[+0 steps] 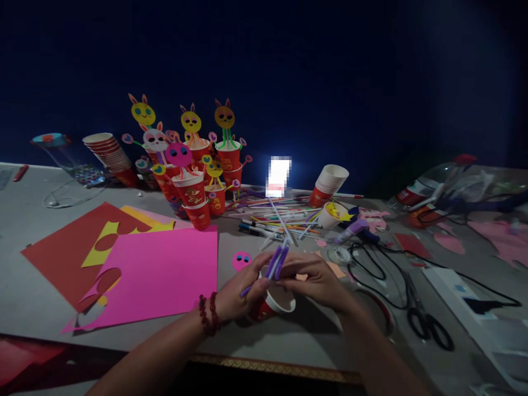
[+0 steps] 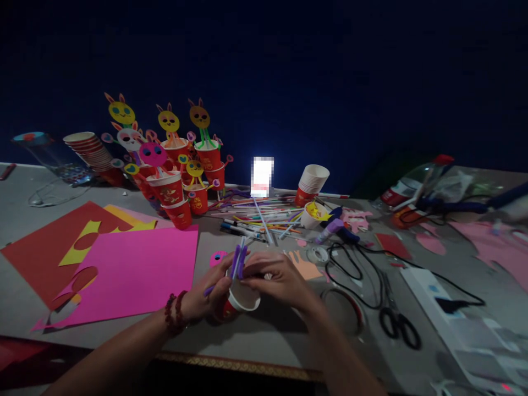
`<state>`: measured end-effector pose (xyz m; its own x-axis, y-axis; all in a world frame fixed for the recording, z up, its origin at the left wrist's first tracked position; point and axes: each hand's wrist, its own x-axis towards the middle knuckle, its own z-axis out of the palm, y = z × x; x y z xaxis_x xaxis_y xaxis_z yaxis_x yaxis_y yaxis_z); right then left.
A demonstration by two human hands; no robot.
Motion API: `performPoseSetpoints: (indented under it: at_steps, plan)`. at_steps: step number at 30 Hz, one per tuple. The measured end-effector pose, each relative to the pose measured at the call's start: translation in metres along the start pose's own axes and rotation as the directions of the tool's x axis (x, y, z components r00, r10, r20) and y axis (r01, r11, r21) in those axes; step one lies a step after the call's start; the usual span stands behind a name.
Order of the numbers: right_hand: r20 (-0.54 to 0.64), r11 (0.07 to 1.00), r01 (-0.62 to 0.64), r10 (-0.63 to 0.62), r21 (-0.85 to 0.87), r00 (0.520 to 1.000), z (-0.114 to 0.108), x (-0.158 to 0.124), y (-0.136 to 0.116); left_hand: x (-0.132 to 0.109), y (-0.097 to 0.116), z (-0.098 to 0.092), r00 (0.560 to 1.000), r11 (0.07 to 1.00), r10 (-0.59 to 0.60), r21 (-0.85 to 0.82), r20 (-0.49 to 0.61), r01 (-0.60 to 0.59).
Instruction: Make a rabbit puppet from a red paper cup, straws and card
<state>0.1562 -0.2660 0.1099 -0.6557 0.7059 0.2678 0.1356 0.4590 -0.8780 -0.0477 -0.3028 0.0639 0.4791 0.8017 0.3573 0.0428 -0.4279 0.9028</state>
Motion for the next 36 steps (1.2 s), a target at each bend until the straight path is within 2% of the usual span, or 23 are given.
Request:
performPoseSetpoints:
  at_steps: [4, 9, 15, 21, 25, 30, 36]
  plan:
    - [0.063, 0.999, -0.017, 0.021, -0.051, 0.998, -0.001, -0.001, -0.003, -0.001, -0.003, 0.002, 1.000, 1.000, -0.001, 0.006, -0.006, 0.001]
    - [0.084, 0.990, -0.038, 0.050, -0.136, 0.995, -0.007, -0.002, -0.004, -0.002, -0.003, 0.001, 0.999, 1.000, -0.015, 0.007, -0.029, 0.016]
    - [0.137, 0.970, 0.040, -0.007, -0.241, 0.991, -0.013, -0.002, -0.006, -0.003, -0.009, -0.001, 0.996, 0.996, -0.047, 0.071, -0.076, 0.053]
    - [0.214, 0.928, 0.137, -0.063, -0.348, 0.975, -0.013, -0.003, -0.014, -0.003, -0.008, -0.001, 0.996, 0.993, -0.065, 0.090, -0.054, 0.070]
    - [0.260, 0.862, 0.136, -0.005, -0.488, 0.966, -0.008, -0.005, -0.020, -0.003, -0.004, -0.004, 0.993, 0.984, -0.118, 0.137, -0.001, 0.117]
    - [0.294, 0.800, 0.150, 0.035, -0.581, 0.955, -0.003, -0.006, -0.026, -0.002, -0.002, -0.005, 0.992, 0.984, -0.123, 0.129, -0.008, 0.123]
    - [0.297, 0.818, 0.112, 0.075, -0.564, 0.952, -0.005, -0.005, -0.023, -0.004, -0.004, -0.001, 0.989, 0.986, -0.143, 0.085, -0.040, 0.146]
